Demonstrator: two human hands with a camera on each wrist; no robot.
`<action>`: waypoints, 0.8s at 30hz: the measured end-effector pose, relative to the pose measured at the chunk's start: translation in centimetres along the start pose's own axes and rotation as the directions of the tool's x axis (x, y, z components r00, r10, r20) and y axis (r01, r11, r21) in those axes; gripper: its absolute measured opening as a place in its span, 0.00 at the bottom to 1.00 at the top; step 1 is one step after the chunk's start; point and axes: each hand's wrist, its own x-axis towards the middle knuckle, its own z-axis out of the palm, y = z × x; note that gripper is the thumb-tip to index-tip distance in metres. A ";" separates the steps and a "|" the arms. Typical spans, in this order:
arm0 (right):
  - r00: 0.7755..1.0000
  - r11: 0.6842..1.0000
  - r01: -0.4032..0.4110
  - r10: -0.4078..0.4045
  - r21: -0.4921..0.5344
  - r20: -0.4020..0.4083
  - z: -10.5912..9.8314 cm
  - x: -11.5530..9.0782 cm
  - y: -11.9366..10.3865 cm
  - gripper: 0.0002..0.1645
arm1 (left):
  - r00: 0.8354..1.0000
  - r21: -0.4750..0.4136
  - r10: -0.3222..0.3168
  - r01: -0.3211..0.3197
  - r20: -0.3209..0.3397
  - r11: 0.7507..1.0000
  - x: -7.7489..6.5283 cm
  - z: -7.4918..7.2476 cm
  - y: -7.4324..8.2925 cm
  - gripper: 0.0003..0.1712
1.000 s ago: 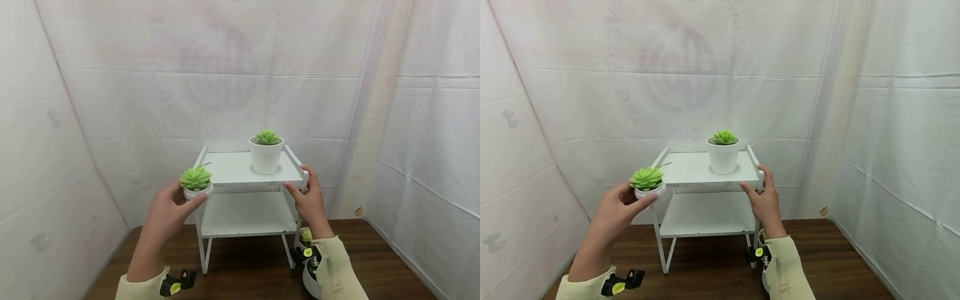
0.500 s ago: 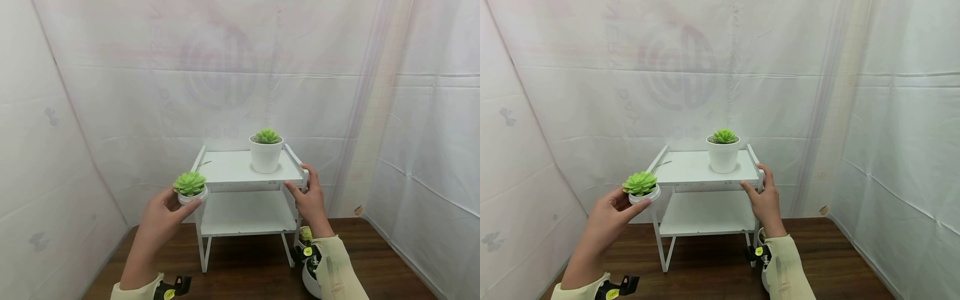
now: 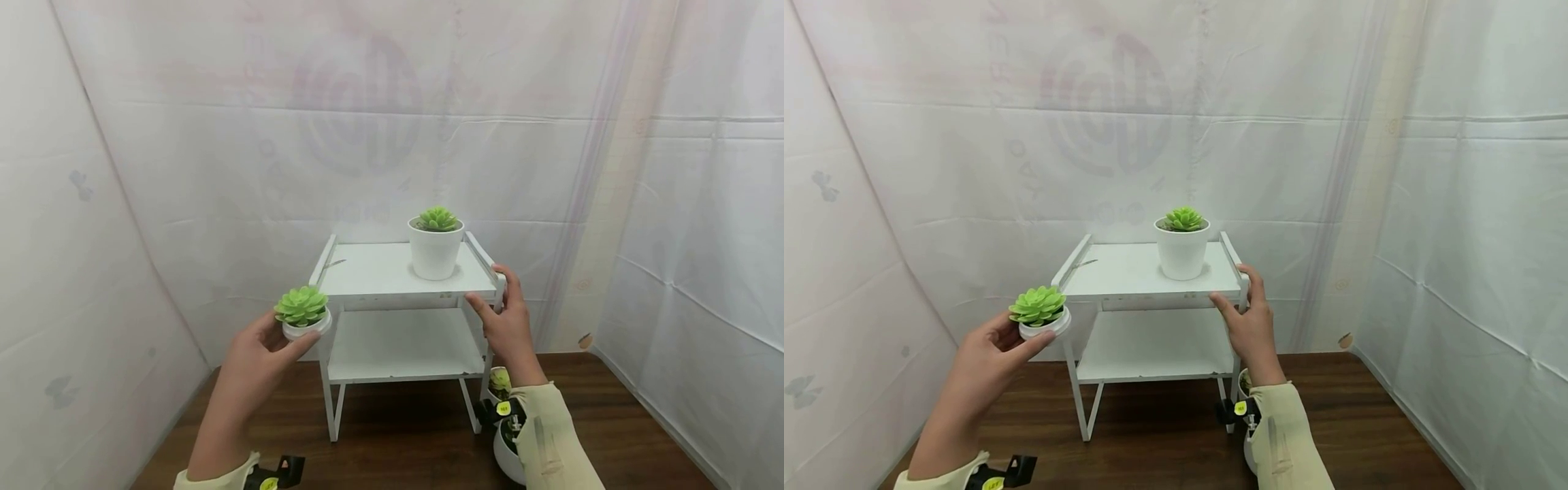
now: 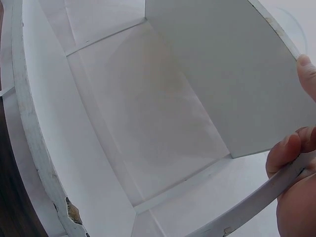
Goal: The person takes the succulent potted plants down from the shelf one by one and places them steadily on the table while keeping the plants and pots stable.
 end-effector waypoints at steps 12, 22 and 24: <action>1.000 1.000 -0.021 0.021 -0.002 0.005 -0.1 -0.2 -0.6 0.42 | 1.000 -0.007 -0.018 0.018 0.007 1.000 -0.5 -0.3 -1.6 0.38; 1.000 1.000 -0.001 0.001 0.019 -0.002 0.1 0.3 1.0 0.41 | 0.998 0.000 -0.055 0.055 0.011 0.999 -0.6 -0.4 -3.2 0.39; 1.000 1.000 0.012 -0.012 0.025 -0.003 0.1 0.4 1.3 0.41 | 0.998 0.000 -0.063 0.063 0.011 0.998 -0.7 -0.4 -3.6 0.39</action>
